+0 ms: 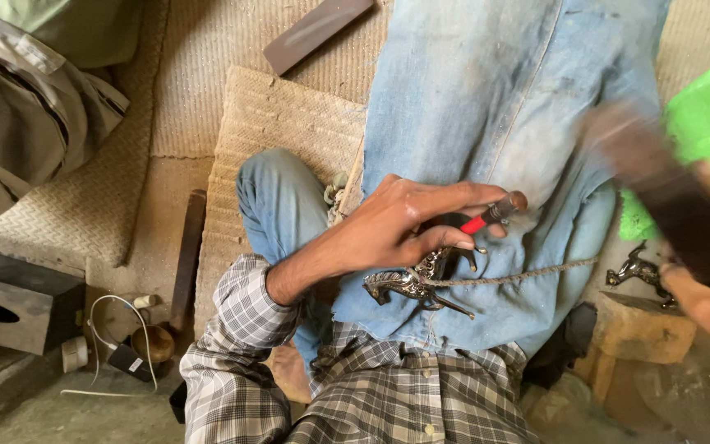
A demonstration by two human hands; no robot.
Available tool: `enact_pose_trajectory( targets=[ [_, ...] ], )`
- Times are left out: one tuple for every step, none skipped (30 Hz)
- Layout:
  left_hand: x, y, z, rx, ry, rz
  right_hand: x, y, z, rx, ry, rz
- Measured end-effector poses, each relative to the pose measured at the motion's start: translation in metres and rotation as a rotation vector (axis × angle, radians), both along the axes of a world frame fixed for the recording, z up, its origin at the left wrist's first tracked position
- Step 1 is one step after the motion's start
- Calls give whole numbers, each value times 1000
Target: The person sits cross-legged on the floor with a small cast metal horse figurine tied in place with rope, and uses a red-handled punch and a wooden mallet to repeatedly hammer and detail the figurine's surface, repositioning the punch as they work, with other finished figurines lying nearby.
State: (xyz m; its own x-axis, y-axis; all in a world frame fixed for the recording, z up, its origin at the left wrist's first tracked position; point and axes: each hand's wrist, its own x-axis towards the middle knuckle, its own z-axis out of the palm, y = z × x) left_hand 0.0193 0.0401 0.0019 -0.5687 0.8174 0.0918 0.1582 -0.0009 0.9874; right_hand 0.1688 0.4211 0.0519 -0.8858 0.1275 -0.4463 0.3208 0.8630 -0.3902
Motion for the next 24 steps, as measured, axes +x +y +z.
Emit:
enact_pose_trajectory(
  targets=[
    [0, 1, -1, 46, 28, 6, 2, 0, 0, -45, 82, 47],
    [0, 1, -3, 91, 58, 12, 6, 2, -1, -90, 167, 95],
    [0, 1, -4, 65, 40, 6, 8, 6, -3, -122, 118, 53],
    [0, 1, -4, 39, 23, -1, 11, 12, -5, -154, 69, 12],
    [-1, 1, -5, 13, 7, -8, 14, 19, -8, -185, 21, -30],
    [-1, 1, -5, 34, 7, -8, 18, 27, -12, -125, 90, 58],
    [-2, 1, -5, 55, 5, -6, 23, 36, -14, -65, 157, 148],
    [-2, 1, -5, 76, 4, -3, 27, 46, -17, -5, 224, 239],
    [-3, 1, -5, 54, -16, -16, 24, 60, -19, 53, 293, 461],
    [-4, 2, -5, 31, -34, -29, 19, 74, -22, 111, 362, 683],
    [-4, 3, -5, 8, -53, -44, 17, 83, -26, 168, 429, 904],
    [-5, 4, -6, 65, -47, -48, 18, 87, -31, 197, 275, 905],
    [-6, 4, -6, 122, -38, -53, 20, 88, -34, 228, 124, 902],
    [-6, 4, -7, 179, -29, -58, 22, 88, -36, 259, -27, 894],
    [-6, 5, -8, 156, -24, -57, 24, 84, -36, 329, 84, 816],
    [-5, 7, -10, 132, -18, -55, 27, 81, -36, 395, 200, 738],
    [-5, 8, -11, 107, -12, -52, 30, 78, -35, 455, 315, 658],
    [-4, 9, -13, 117, -12, -52, 33, 77, -32, 417, 297, 651],
    [-4, 10, -15, 128, -10, -53, 33, 77, -28, 381, 279, 644],
    [-5, 11, -17, 140, -6, -54, 33, 78, -23, 346, 264, 635],
    [-5, 13, -18, 170, 0, -55, 30, 81, -19, 311, 248, 627],
    [-4, 15, -20, 198, 8, -54, 27, 85, -16, 275, 233, 619],
    [-4, 16, -22, 227, 14, -54, 26, 87, -15, 239, 217, 611],
    [-4, 16, -23, 245, 11, -69, 26, 89, -14, 212, 184, 560]
  ],
)
